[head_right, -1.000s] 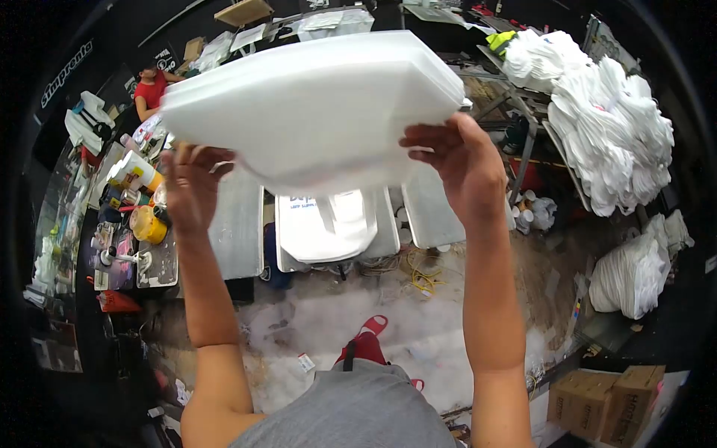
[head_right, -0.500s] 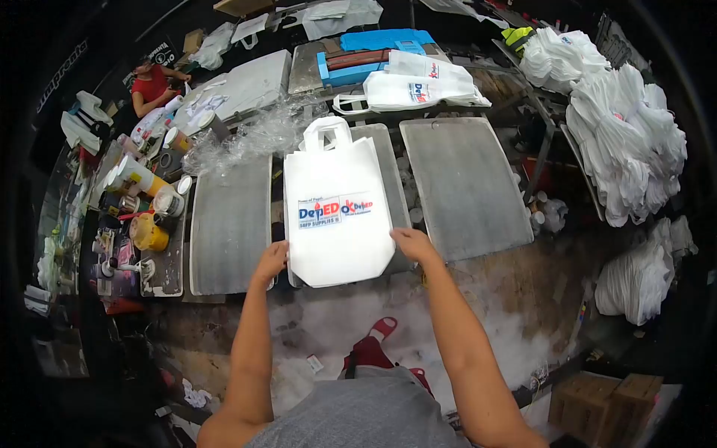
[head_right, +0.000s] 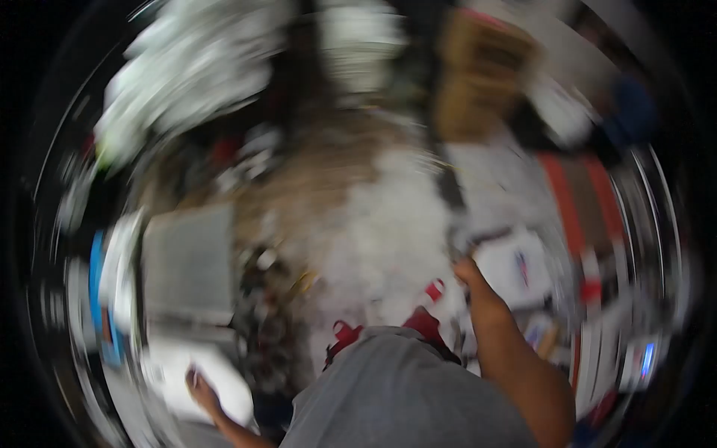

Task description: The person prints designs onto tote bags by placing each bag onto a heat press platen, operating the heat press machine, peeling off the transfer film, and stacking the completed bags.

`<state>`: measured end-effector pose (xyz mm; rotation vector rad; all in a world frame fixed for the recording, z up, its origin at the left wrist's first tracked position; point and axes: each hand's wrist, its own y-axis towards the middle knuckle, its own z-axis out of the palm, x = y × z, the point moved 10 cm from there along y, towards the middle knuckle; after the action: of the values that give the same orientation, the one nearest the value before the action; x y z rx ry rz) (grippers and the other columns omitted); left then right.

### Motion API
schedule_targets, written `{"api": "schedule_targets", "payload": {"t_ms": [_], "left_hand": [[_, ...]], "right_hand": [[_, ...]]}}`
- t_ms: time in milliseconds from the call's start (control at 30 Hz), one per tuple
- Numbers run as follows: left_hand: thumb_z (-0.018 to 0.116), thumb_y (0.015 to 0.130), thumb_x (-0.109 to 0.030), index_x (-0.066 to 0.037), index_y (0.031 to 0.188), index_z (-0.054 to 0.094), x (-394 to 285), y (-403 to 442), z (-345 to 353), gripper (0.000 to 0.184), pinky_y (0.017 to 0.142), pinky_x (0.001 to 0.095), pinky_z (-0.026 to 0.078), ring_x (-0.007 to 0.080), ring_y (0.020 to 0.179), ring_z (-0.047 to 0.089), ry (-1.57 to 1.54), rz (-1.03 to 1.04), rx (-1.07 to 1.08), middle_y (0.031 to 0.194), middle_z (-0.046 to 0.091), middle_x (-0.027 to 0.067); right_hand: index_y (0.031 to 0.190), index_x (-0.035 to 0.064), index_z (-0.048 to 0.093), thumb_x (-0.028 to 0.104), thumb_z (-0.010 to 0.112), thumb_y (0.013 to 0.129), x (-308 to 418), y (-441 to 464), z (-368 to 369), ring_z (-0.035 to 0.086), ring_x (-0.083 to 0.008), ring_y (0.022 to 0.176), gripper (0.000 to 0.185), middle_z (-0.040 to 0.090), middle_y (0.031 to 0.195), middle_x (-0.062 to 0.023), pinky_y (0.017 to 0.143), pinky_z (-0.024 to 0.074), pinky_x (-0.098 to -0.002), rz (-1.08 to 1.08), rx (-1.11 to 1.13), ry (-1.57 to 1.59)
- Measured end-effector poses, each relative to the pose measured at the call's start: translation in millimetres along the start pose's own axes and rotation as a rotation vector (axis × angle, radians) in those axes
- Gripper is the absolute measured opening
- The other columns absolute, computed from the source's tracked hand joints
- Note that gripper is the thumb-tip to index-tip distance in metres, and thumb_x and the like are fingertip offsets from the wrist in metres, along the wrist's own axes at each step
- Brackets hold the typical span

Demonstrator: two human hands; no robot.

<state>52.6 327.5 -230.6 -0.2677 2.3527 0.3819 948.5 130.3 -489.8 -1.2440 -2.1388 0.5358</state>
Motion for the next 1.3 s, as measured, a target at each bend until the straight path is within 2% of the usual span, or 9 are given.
{"api": "schedule_targets", "payload": {"t_ms": [33, 133, 433, 467, 733, 767, 833, 1000, 1300], "left_hand": [[0.054, 0.093, -0.022, 0.006, 0.123, 0.051, 13, 22, 22, 0.041, 0.086, 0.0361, 0.049, 0.029, 0.102, 0.059, -0.032, -0.067, 0.089, 0.119, 0.057, 0.0218], [0.051, 0.093, -0.02, 0.005, 0.116, 0.056, -73, 28, 146, 0.034, 0.078, 0.0359, 0.051, 0.0267, 0.096, 0.062, 0.057, -0.065, 0.361, 0.111, 0.061, 0.0204], [0.057, 0.091, -0.023, -0.001, 0.11, 0.057, -378, -234, 481, 0.03, 0.07, 0.039, 0.051, 0.0277, 0.081, 0.067, 0.443, 0.806, 1.345, 0.088, 0.067, 0.0162], [0.057, 0.091, -0.022, -0.001, 0.113, 0.057, -412, -263, 493, 0.03, 0.073, 0.0386, 0.052, 0.0281, 0.086, 0.067, 0.616, 0.451, 1.37, 0.091, 0.066, 0.0151], [0.061, 0.089, -0.037, -0.008, 0.133, 0.042, -379, -225, 555, 0.056, 0.074, 0.0376, 0.055, 0.0344, 0.096, 0.062, 0.88, 0.404, 1.71, 0.116, 0.06, 0.0158], [0.061, 0.088, -0.02, 0.0, 0.112, 0.055, -349, -178, 566, 0.032, 0.069, 0.0321, 0.053, 0.021, 0.08, 0.066, 0.736, 0.335, 1.59, 0.084, 0.065, 0.0137], [0.061, 0.088, -0.02, 0.0, 0.111, 0.055, -418, -224, 579, 0.031, 0.068, 0.0317, 0.053, 0.0191, 0.078, 0.066, 0.906, 0.317, 1.511, 0.084, 0.065, 0.0125], [0.058, 0.091, -0.021, 0.002, 0.116, 0.054, -454, -245, 619, 0.034, 0.076, 0.0351, 0.053, 0.0223, 0.084, 0.065, 0.95, 0.359, 1.568, 0.097, 0.063, 0.0154], [0.063, 0.087, -0.022, -0.002, 0.117, 0.055, -452, -250, 697, 0.037, 0.077, 0.0313, 0.051, 0.0185, 0.09, 0.064, 0.84, 0.548, 1.733, 0.101, 0.066, 0.0106]], "right_hand": [[0.067, 0.0021, 0.064, 0.032, 0.048, 0.083, -58, 19, -8, 0.063, -0.0237, 0.054, 0.037, 0.063, 0.059, -0.014, 0.056, 0.0518, -0.0382, -0.019, -0.1, -0.012], [0.072, 0.0008, 0.068, 0.028, 0.051, 0.08, -184, -4, -13, 0.064, -0.0248, 0.052, 0.033, 0.065, 0.059, -0.0145, 0.063, 0.0535, -0.0388, 0.237, -0.126, 0.224], [0.102, -0.0092, 0.06, 0.044, 0.063, 0.078, -408, -21, 48, 0.058, -0.0397, 0.106, 0.058, 0.061, 0.107, -0.0301, 0.093, 0.0463, -0.041, 0.821, -0.275, 0.603], [0.104, -0.0107, 0.058, 0.043, 0.064, 0.078, -432, -10, 56, 0.059, -0.0396, 0.106, 0.06, 0.061, 0.106, -0.0304, 0.093, 0.0467, -0.0415, 0.833, -0.367, 0.617], [0.114, -0.0078, 0.043, 0.039, 0.075, 0.072, -541, 31, 75, 0.059, -0.039, 0.103, 0.071, 0.059, 0.107, -0.0277, 0.09, 0.0489, -0.0433, 1.327, -0.485, 0.804], [0.114, -0.0078, 0.043, 0.039, 0.075, 0.072, -540, 37, 74, 0.059, -0.039, 0.103, 0.071, 0.059, 0.107, -0.0277, 0.09, 0.0489, -0.0433, 1.344, -0.463, 0.817], [0.115, -0.0058, 0.041, 0.034, 0.075, 0.073, -536, 18, 76, 0.06, -0.0385, 0.102, 0.067, 0.059, 0.106, -0.0274, 0.089, 0.0499, -0.0433, 1.578, -0.53, 0.739], [0.108, -0.0033, 0.043, 0.025, 0.069, 0.077, -535, 13, 90, 0.062, -0.0393, 0.098, 0.049, 0.059, 0.107, -0.0279, 0.085, 0.0513, -0.0438, 1.502, -0.467, 1.021], [0.122, -0.0072, 0.04, 0.047, 0.073, 0.072, -522, 13, 112, 0.056, -0.0391, 0.109, 0.08, 0.055, 0.117, -0.0268, 0.094, 0.0464, -0.045, 1.473, -0.395, 0.918]]}}
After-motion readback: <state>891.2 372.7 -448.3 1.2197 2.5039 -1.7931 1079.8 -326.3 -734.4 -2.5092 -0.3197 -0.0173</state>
